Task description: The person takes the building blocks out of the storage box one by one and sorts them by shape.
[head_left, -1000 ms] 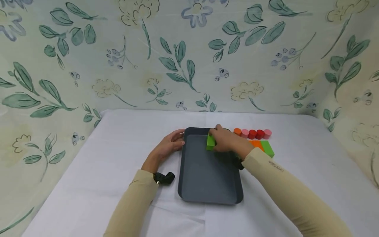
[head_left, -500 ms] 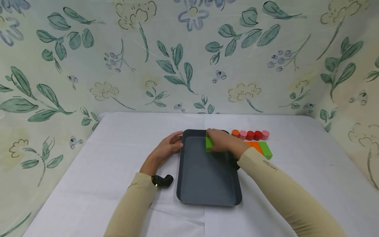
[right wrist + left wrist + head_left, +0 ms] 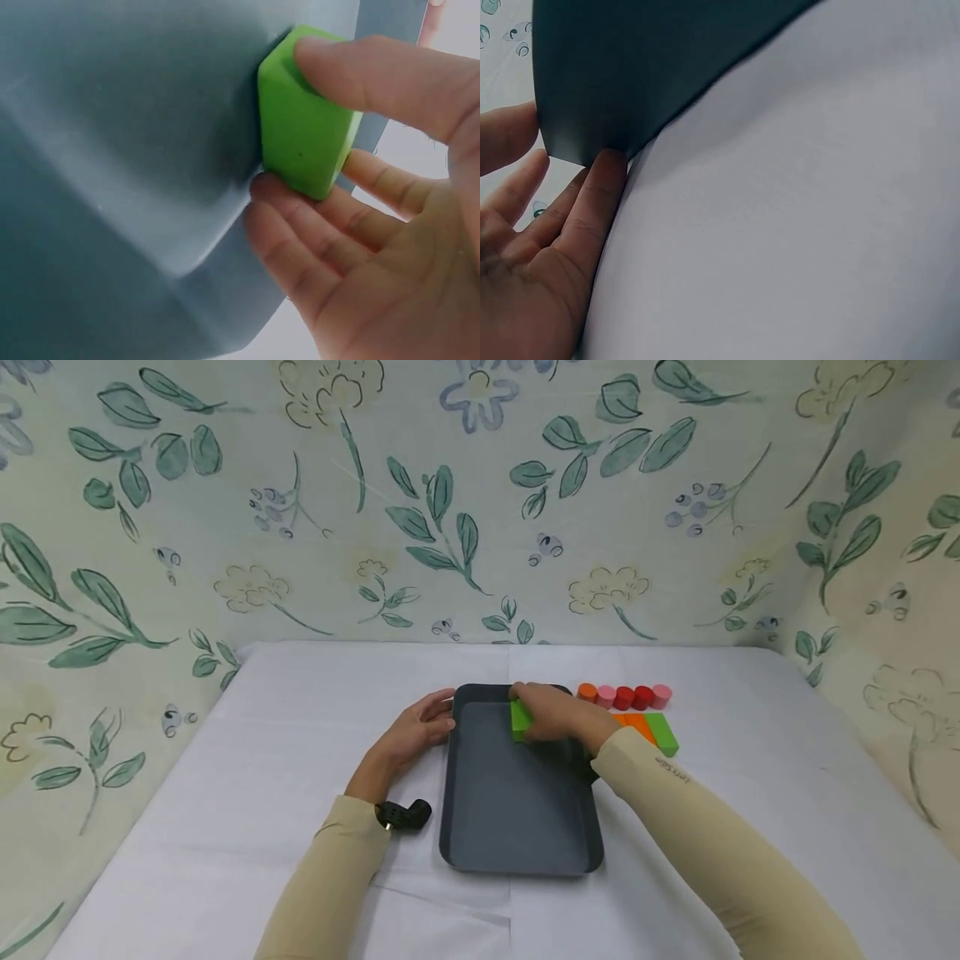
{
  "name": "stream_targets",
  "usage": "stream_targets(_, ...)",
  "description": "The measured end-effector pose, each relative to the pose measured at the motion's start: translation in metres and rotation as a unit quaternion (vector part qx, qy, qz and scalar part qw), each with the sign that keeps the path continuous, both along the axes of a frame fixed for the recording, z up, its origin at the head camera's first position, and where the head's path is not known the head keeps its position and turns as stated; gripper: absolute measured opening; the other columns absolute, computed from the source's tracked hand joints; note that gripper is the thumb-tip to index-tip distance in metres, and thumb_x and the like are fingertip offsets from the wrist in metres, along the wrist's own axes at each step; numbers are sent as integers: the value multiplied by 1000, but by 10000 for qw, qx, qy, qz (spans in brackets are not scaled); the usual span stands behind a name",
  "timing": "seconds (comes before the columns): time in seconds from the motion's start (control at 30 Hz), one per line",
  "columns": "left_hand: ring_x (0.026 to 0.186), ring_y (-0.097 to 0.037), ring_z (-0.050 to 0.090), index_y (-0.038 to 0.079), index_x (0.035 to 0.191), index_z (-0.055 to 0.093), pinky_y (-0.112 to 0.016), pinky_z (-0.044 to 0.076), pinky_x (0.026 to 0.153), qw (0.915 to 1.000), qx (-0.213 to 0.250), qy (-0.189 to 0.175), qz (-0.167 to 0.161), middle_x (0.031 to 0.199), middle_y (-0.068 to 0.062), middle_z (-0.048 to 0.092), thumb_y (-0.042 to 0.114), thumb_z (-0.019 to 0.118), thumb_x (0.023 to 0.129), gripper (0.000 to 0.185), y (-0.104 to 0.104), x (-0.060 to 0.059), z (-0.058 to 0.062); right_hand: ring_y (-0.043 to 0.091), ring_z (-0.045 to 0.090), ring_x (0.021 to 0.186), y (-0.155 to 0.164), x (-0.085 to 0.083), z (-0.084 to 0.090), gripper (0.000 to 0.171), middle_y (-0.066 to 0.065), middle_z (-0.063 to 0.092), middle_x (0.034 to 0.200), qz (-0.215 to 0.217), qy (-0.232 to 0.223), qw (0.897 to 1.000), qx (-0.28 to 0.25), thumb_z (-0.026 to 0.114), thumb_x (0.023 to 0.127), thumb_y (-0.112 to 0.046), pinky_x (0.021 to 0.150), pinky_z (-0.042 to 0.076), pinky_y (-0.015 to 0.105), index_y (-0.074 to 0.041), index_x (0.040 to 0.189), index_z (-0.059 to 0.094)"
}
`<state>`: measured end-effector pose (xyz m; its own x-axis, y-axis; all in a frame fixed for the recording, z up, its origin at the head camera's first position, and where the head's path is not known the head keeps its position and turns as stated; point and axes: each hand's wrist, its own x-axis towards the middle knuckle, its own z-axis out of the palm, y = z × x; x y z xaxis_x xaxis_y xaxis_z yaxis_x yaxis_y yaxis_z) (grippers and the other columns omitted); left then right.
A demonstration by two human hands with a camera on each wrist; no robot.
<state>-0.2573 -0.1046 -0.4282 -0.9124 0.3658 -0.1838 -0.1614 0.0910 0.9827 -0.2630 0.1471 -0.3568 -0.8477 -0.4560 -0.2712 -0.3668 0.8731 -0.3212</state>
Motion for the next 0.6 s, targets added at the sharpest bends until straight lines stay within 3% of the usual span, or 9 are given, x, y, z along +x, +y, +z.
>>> stream_targets(0.27, 147, -31, 38, 16, 156, 31, -49, 40, 115, 9997, -78, 122, -183, 162, -15, 32, 6, 55, 99, 62, -2, -1, 2, 26, 53, 109, -2, 4, 5, 65, 11, 58, 126, 34, 79, 9999, -106, 76, 85, -17, 99, 53, 42, -8, 141, 45)
stream_targets(0.4, 147, -31, 38, 16, 155, 32, -50, 39, 116, 9999, -45, 91, -114, 162, -15, 32, 5, 54, 99, 62, -2, -1, 2, 25, 54, 109, 0, 9, 9, 64, 11, 58, 125, 164, 146, 9997, -145, 76, 85, -19, 97, 54, 40, -8, 141, 47)
stream_targets(0.6, 147, -32, 38, 16, 155, 32, -52, 37, 117, 9999, -37, 19, -107, 162, -15, 32, 4, 53, 99, 62, -2, 1, 5, 26, 53, 110, 24, 21, 20, 67, 9, 57, 126, 109, 257, 9989, -364, 78, 82, -19, 89, 57, 39, -10, 140, 48)
